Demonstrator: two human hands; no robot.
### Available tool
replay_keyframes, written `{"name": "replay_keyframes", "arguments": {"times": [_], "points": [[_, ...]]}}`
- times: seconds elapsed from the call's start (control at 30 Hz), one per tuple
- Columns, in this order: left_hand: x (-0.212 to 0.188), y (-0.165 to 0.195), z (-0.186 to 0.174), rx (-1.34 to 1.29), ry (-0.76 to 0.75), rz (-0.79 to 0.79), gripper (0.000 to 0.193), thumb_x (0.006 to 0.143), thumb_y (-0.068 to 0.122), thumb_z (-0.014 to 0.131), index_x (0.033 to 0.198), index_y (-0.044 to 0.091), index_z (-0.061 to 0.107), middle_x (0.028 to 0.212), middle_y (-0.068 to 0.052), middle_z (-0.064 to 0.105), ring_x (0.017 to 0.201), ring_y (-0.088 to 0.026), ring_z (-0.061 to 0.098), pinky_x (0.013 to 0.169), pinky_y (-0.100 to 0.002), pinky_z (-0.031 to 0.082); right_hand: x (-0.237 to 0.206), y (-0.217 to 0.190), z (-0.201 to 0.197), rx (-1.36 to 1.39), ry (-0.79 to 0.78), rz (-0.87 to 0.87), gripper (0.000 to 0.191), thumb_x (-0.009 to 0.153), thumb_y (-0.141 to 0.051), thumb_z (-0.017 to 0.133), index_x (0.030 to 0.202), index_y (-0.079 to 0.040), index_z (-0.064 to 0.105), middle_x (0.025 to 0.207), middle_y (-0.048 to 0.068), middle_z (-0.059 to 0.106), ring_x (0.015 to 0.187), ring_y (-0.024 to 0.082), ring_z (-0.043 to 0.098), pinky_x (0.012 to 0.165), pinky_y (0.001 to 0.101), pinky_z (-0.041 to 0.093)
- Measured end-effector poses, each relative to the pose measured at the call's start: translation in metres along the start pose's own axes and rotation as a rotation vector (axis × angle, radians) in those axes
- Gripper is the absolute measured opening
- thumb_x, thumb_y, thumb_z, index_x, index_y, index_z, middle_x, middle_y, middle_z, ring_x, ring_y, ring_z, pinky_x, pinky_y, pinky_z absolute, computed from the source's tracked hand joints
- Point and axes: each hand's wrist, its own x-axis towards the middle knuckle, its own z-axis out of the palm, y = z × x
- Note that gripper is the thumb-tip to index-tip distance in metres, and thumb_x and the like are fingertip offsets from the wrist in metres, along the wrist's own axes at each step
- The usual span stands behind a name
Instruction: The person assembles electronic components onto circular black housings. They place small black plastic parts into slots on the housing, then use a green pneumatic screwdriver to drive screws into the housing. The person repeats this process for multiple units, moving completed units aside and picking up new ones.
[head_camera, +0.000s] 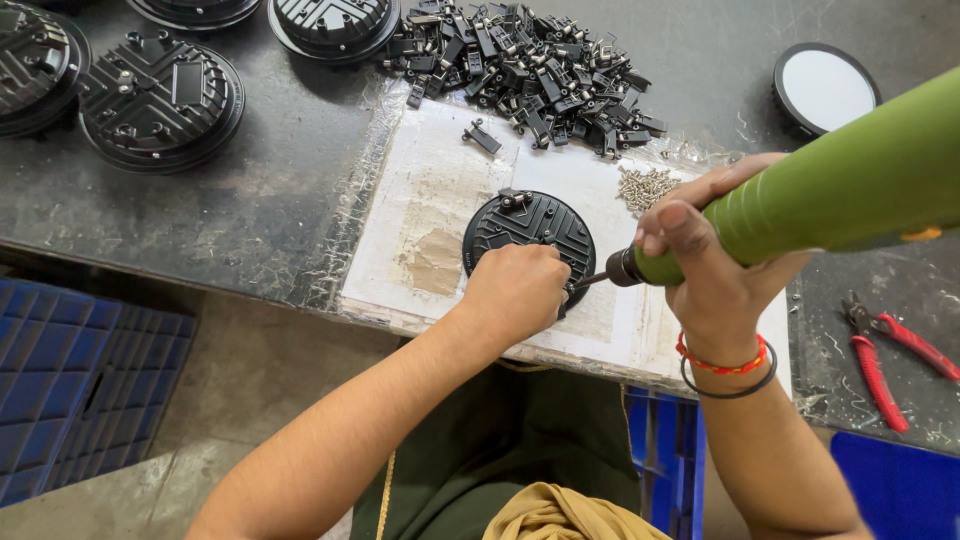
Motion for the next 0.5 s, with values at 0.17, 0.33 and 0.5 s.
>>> {"name": "replay_keyframes", "arguments": {"times": [0.17, 0.33, 0.5], "points": [[0.0010, -0.0009, 0.0026, -0.006, 0.046, -0.011, 0.011, 0.078, 0.018, 0.073, 0.074, 0.008, 0.075, 0.085, -0.010, 0.071, 0.077, -0.033, 0.072, 0.067, -0.046, 0.058, -0.0021, 0.0009, 0.0013, 0.022, -0.017, 0.021, 0.034, 0.107, 0.000, 0.074, 0.119, -0.005, 0.043, 0.079, 0.017, 0.063, 0.061, 0.020, 0.060, 0.058, 0.0290, 0.052], [0.0046, -0.0020, 0.0040, 0.006, 0.027, -0.025, 0.009, 0.076, 0.014, 0.071, 0.072, 0.007, 0.074, 0.085, -0.011, 0.072, 0.076, -0.034, 0.073, 0.067, -0.046, 0.059, -0.0022, -0.0016, 0.0008, 0.012, -0.010, 0.042, 0.036, 0.105, -0.002, 0.074, 0.118, -0.006, 0.040, 0.076, 0.016, 0.062, 0.059, 0.019, 0.060, 0.056, 0.0291, 0.052], [0.0043, -0.0014, 0.0043, -0.013, 0.032, -0.030, 0.009, 0.076, 0.014, 0.071, 0.072, 0.006, 0.074, 0.084, -0.011, 0.072, 0.076, -0.034, 0.073, 0.066, -0.046, 0.059, -0.0066, -0.0051, 0.0012, 0.008, -0.010, 0.034, 0.034, 0.107, 0.000, 0.071, 0.119, -0.006, 0.039, 0.076, 0.016, 0.061, 0.060, 0.020, 0.060, 0.058, 0.0299, 0.053]]}}
